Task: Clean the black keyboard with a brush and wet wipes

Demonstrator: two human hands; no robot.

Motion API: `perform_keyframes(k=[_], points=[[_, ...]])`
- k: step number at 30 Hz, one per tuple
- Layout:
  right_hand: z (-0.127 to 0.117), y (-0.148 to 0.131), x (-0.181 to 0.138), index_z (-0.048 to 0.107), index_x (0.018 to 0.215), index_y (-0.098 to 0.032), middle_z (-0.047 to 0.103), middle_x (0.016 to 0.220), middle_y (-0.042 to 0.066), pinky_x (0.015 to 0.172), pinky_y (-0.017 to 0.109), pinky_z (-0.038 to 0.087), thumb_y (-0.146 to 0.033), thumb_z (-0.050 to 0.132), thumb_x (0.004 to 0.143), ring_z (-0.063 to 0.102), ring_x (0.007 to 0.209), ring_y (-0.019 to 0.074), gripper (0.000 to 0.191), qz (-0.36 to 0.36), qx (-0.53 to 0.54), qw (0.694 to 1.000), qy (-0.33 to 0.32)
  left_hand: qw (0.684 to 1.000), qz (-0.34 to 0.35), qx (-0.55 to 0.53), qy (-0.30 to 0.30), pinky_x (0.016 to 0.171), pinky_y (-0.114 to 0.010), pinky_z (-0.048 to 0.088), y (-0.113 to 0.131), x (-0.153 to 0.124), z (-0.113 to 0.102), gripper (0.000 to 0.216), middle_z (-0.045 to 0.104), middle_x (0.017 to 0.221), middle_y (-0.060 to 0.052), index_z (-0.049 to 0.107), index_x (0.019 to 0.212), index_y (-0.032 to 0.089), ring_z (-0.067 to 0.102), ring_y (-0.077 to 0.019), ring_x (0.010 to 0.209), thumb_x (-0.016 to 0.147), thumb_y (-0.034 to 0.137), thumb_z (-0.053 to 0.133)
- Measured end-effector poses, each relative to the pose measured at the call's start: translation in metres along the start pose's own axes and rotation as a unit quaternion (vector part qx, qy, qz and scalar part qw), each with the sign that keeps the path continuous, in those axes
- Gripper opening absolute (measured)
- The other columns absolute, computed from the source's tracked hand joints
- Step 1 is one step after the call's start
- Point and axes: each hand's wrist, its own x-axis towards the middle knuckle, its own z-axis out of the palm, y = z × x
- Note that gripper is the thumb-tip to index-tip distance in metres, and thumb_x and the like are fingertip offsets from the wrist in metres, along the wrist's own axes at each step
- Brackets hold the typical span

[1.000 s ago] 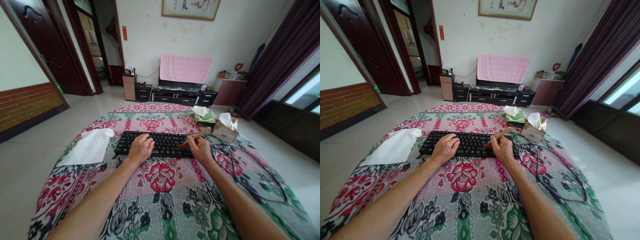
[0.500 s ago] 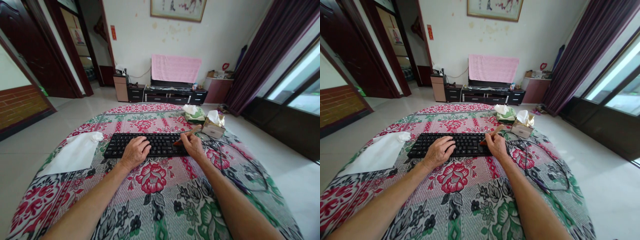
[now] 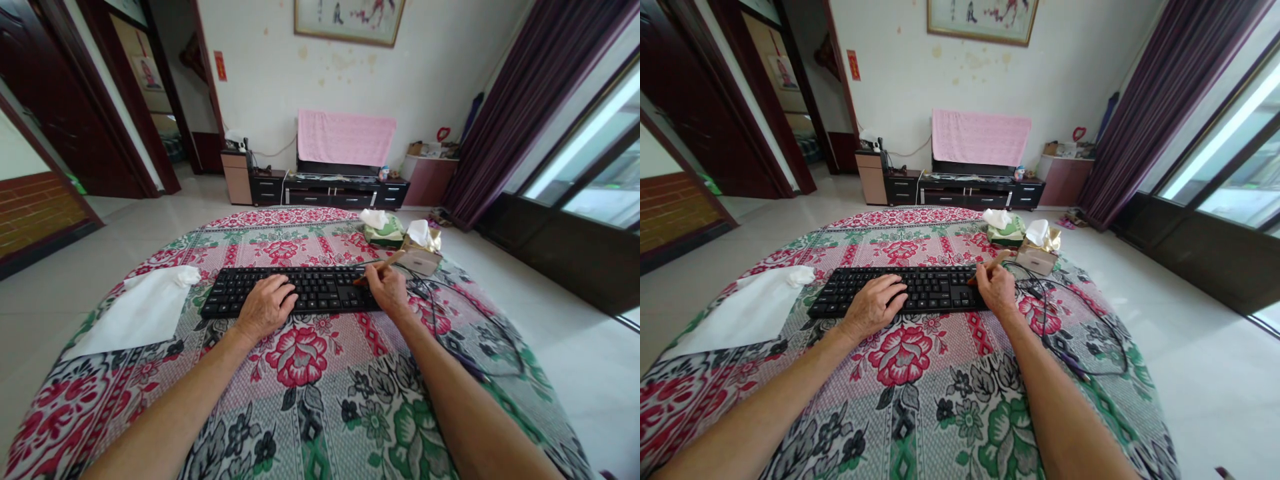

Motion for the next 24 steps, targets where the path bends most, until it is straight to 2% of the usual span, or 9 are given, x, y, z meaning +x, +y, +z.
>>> perform_keyframes(k=[4,7,10,13,15,20,22,24], points=[[-0.006,0.011,0.007,0.069,0.078,-0.013,0.071,0.074,0.017,0.069,0.033,0.044,-0.044,0.041,0.082,0.066,0.072,0.0281,0.042,0.06,-0.085,0.994,0.029,1.0,0.003,0.004,-0.002,0.095,-0.042,0.049,0.0,0.001,-0.001,0.026,0.067,0.11,-0.011,0.069,0.1,0.016,0.06,-0.0245,0.107,0.091,0.03,0.05],[-0.015,0.019,0.013,0.07,0.081,-0.012,0.071,0.077,0.019,0.071,0.035,0.044,-0.044,0.041,0.082,0.066,0.075,0.0298,0.043,0.101,-0.094,0.988,0.077,1.0,0.002,0.004,-0.005,0.095,-0.042,0.048,0.0,0.001,-0.001,0.025,0.067,0.11,-0.011,0.069,0.1,0.017,0.06,-0.0243,0.107,0.091,0.031,0.05],[-0.018,0.018,0.012,0.069,0.081,-0.013,0.07,0.076,0.016,0.071,0.033,0.044,-0.046,0.04,0.082,0.065,0.076,0.0282,0.044,0.091,-0.047,0.99,0.095,1.0,0.001,0.004,-0.006,0.095,-0.042,0.048,0.0,0.001,0.0,0.026,0.066,0.111,-0.011,0.069,0.101,0.018,0.059,-0.0243,0.108,0.091,0.032,0.05],[-0.013,0.013,0.006,0.068,0.077,-0.015,0.07,0.072,0.011,0.069,0.029,0.044,-0.048,0.04,0.082,0.064,0.07,0.0234,0.043,0.04,0.017,0.998,0.049,1.0,-0.002,0.008,-0.007,0.095,-0.042,0.048,0.0,0.0,0.0,0.026,0.066,0.112,-0.01,0.069,0.101,0.02,0.059,-0.024,0.109,0.091,0.032,0.049],[-0.01,0.012,0.004,0.067,0.075,-0.015,0.069,0.072,0.011,0.068,0.029,0.044,-0.046,0.04,0.083,0.064,0.068,0.0225,0.042,0.029,0.007,0.999,0.025,1.0,0.0,0.011,-0.008,0.096,-0.041,0.048,-0.001,0.0,0.001,0.026,0.066,0.111,-0.011,0.069,0.101,0.018,0.059,-0.0243,0.109,0.091,0.032,0.049],[-0.017,0.024,0.01,0.068,0.073,-0.013,0.069,0.071,0.018,0.068,0.032,0.042,-0.043,0.039,0.081,0.064,0.071,0.0267,0.042,0.113,-0.111,0.986,0.056,1.0,0.009,0.012,-0.005,0.095,-0.042,0.048,-0.003,-0.001,0.003,0.026,0.066,0.111,-0.012,0.069,0.101,0.017,0.059,-0.0251,0.108,0.091,0.031,0.049],[-0.021,0.026,0.012,0.068,0.074,-0.013,0.069,0.072,0.017,0.068,0.032,0.043,-0.043,0.04,0.08,0.063,0.072,0.0267,0.042,0.129,-0.104,0.983,0.085,1.0,0.015,0.009,0.002,0.094,-0.043,0.049,-0.004,-0.001,0.004,0.027,0.067,0.11,-0.012,0.069,0.1,0.015,0.06,-0.0256,0.107,0.091,0.031,0.049],[-0.021,0.025,0.012,0.067,0.073,-0.013,0.069,0.071,0.015,0.068,0.031,0.043,-0.045,0.04,0.08,0.063,0.07,0.0252,0.042,0.123,-0.054,0.985,0.106,1.0,0.021,0.007,0.009,0.093,-0.043,0.049,-0.005,-0.001,0.005,0.028,0.067,0.109,-0.013,0.069,0.1,0.014,0.061,-0.0259,0.106,0.091,0.031,0.049]])
